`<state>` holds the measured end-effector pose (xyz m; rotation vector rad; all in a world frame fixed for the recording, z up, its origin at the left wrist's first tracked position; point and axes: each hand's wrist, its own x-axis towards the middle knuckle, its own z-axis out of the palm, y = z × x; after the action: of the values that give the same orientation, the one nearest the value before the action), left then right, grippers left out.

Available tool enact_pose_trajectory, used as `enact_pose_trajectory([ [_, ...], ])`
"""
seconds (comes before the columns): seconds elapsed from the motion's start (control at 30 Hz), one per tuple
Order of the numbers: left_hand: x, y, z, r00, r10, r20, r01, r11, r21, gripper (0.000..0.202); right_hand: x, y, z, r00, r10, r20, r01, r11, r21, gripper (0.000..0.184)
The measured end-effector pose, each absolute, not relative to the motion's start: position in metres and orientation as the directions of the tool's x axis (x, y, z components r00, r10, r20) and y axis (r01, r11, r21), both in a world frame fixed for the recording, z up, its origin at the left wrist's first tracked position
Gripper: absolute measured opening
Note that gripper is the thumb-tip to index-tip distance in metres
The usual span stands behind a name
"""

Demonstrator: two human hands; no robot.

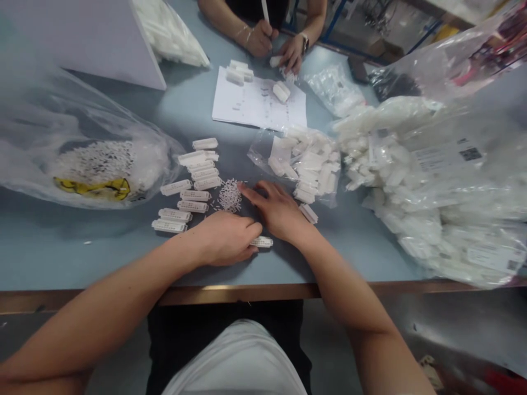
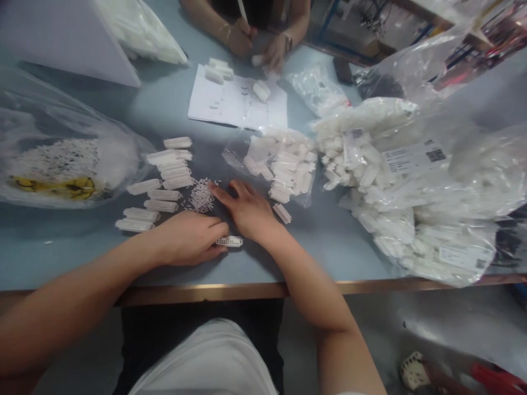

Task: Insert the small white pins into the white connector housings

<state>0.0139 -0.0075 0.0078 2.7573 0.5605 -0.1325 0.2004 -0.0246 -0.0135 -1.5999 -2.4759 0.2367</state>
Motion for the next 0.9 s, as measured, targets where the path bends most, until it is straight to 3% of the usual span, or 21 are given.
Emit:
enact_pose_trajectory([
  [0.23, 0.016, -0.008, 0.011, 0.920, 0.358, -0.158, 0.389, -0.882, 0.266, 0.021, 0.199, -0.020, -0.020, -0.395, 0.902, 0.171, 0.853, 0.430, -0.296, 0.040],
  [0.5, 0.015, -0.008, 0.009, 0.924, 0.348, -0.156, 0.377, -0.898, 0.228, 0.023, 0.200, -0.019, -0.023, -0.422, 0.891, 0.169, 0.820, 0.455, -0.347, 0.039],
  [0.67, 0.018, -0.007, 0.009, 0.940, 0.309, -0.143, 0.335, -0.913, 0.234, 0.026, 0.193, -0.021, -0.016, -0.464, 0.882, 0.080, 0.835, 0.466, -0.294, 0.053],
  [0.8, 0.013, -0.005, 0.008, 0.943, 0.303, -0.139, 0.329, -0.914, 0.239, 0.036, 0.197, -0.020, -0.021, -0.547, 0.829, 0.117, 0.753, 0.549, -0.363, 0.036],
  [0.9, 0.002, 0.006, 0.008, 0.903, 0.421, -0.087, 0.429, -0.870, 0.243, 0.039, 0.207, -0.020, -0.024, -0.560, 0.811, 0.167, 0.691, 0.570, -0.445, 0.027],
])
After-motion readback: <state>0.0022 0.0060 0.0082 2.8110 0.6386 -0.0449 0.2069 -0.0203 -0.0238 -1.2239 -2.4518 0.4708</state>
